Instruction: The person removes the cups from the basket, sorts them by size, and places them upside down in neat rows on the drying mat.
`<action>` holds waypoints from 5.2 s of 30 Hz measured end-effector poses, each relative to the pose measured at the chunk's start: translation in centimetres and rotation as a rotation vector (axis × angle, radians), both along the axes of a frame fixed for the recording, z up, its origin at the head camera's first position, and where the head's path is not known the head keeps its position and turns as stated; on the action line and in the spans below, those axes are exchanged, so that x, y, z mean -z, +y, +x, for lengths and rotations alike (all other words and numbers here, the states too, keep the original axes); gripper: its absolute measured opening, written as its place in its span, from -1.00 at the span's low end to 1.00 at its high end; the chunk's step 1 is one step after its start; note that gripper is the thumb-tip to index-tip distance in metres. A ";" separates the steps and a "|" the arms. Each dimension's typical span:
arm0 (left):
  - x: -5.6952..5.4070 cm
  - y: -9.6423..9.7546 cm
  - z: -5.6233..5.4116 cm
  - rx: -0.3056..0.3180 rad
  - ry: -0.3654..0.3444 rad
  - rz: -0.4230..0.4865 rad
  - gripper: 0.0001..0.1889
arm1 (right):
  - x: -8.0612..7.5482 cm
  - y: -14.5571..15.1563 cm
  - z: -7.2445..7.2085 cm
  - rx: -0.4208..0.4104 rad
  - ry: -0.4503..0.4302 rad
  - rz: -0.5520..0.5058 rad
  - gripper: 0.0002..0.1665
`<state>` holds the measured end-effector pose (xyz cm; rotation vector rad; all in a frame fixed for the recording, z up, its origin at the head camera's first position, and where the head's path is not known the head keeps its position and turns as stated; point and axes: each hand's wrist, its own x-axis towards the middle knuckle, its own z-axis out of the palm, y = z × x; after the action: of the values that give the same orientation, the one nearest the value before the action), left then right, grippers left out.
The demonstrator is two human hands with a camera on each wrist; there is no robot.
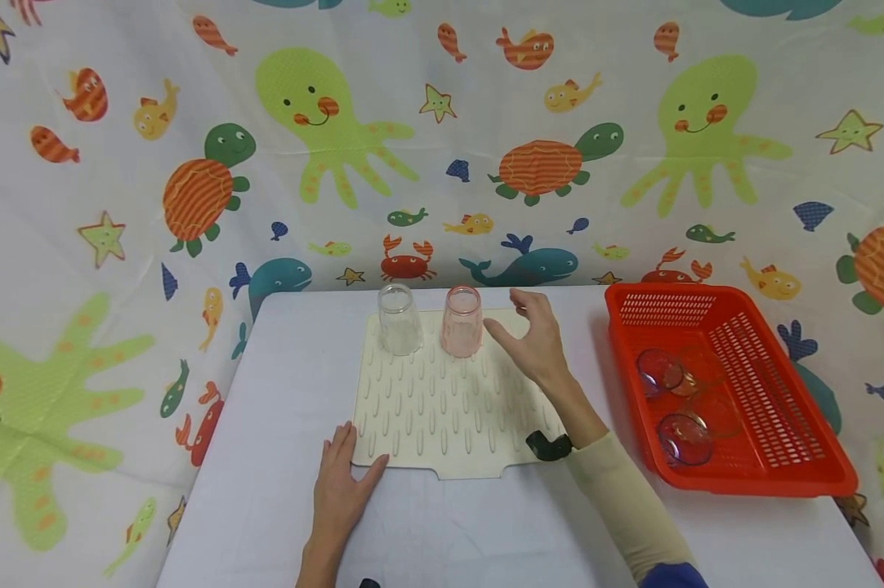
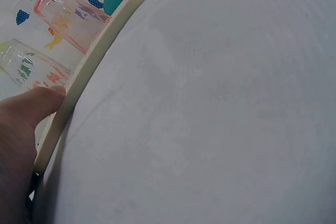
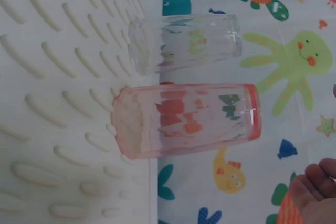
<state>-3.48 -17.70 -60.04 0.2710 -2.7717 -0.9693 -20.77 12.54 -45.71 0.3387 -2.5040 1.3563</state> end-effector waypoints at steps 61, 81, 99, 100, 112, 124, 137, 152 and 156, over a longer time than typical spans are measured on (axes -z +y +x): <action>0.0 -0.1 0.1 -0.002 -0.018 -0.012 -0.10 | -0.8 12.5 8.5 0.428 -0.044 0.177 -0.13; -0.1 -0.3 -0.1 0.017 -0.001 -0.006 -0.10 | 0.3 15.5 11.3 0.498 -0.182 0.234 -0.06; -0.3 -0.6 -0.3 0.019 -0.021 -0.012 -0.11 | 1.4 17.3 13.2 0.491 -0.312 0.283 0.03; -0.4 -0.6 -0.3 0.020 -0.018 -0.011 -0.11 | 1.4 17.4 13.3 0.491 -0.325 0.291 0.04; -0.3 -0.5 -0.2 0.013 -0.018 -0.008 -0.12 | 1.8 18.3 13.8 0.465 -0.418 0.352 0.15; -0.4 -0.5 -0.2 0.013 -0.023 -0.011 -0.12 | 1.5 19.2 14.0 0.481 -0.509 0.385 0.13; -0.4 -0.4 -0.2 0.008 -0.019 -0.019 -0.12 | 1.3 20.0 13.5 0.401 -0.626 0.464 0.15; -0.5 -0.5 -0.4 0.005 -0.022 -0.023 -0.13 | 1.1 19.7 13.8 0.472 -0.678 0.531 0.19; -0.5 -0.5 -0.4 0.005 -0.023 -0.024 -0.13 | 1.0 19.7 13.9 0.482 -0.690 0.574 0.21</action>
<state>-3.85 -18.18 -59.52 0.2738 -2.8045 -0.9386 -6.90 32.25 -46.76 -0.7154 -3.1897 0.5956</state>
